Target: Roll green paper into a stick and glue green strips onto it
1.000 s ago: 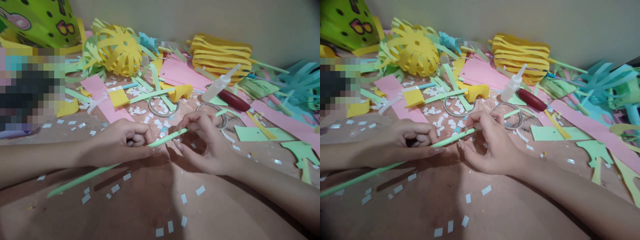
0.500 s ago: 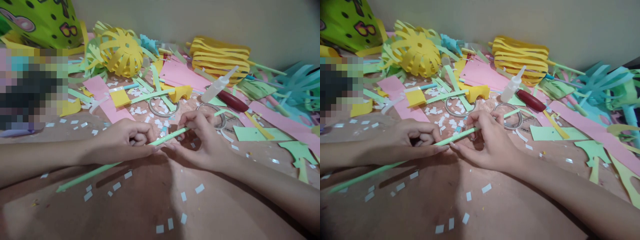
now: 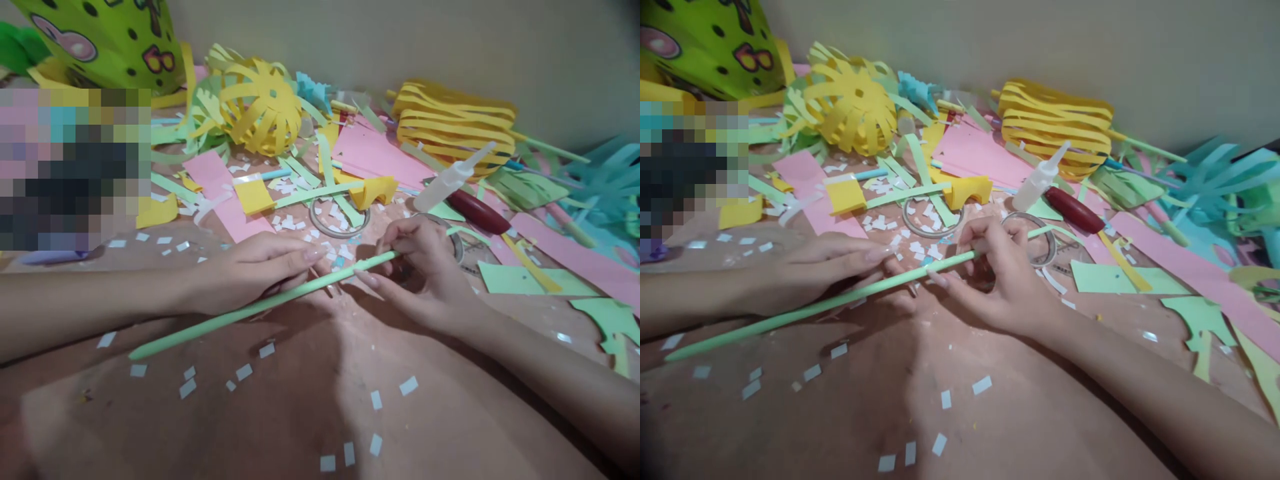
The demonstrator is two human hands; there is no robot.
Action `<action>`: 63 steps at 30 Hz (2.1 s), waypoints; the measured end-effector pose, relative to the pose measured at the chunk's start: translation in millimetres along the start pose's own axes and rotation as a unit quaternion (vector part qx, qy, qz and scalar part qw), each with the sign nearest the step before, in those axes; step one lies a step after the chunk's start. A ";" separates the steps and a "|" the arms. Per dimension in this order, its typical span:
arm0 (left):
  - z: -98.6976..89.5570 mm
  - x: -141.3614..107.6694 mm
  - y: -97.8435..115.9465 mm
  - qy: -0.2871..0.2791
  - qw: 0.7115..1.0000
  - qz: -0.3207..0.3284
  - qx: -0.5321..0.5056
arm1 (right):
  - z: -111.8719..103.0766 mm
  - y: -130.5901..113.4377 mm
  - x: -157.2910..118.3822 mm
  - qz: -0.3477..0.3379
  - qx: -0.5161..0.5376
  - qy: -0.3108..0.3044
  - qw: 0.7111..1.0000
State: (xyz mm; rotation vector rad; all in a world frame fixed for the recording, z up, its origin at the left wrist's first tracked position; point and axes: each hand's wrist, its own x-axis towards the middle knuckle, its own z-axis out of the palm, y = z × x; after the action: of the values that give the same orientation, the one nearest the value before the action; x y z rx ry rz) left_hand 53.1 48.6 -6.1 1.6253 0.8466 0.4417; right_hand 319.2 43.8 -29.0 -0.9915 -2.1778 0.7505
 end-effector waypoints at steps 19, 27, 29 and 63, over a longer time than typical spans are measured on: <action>7.7 -1.3 3.5 -0.093 0.995 -0.005 -0.046 | -4.9 11.7 6.2 -0.158 -0.111 0.121 0.974; 6.4 0.3 2.1 -0.073 0.997 0.019 -0.021 | -5.4 5.8 5.7 -0.149 -0.134 0.099 0.975; 5.9 -0.6 0.5 -0.068 0.997 0.017 -0.014 | -5.5 5.4 5.9 -0.154 -0.145 0.101 0.972; 5.7 2.6 -14.6 -0.020 0.998 0.008 -0.053 | 36.0 -41.2 -3.9 -0.573 -0.286 0.075 0.765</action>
State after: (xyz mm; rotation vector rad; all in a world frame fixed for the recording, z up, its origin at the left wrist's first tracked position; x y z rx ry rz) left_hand 54.6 47.3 -21.8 1.5395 0.7694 0.4559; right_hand 276.8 9.3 -24.4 0.1930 -2.3362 -0.5827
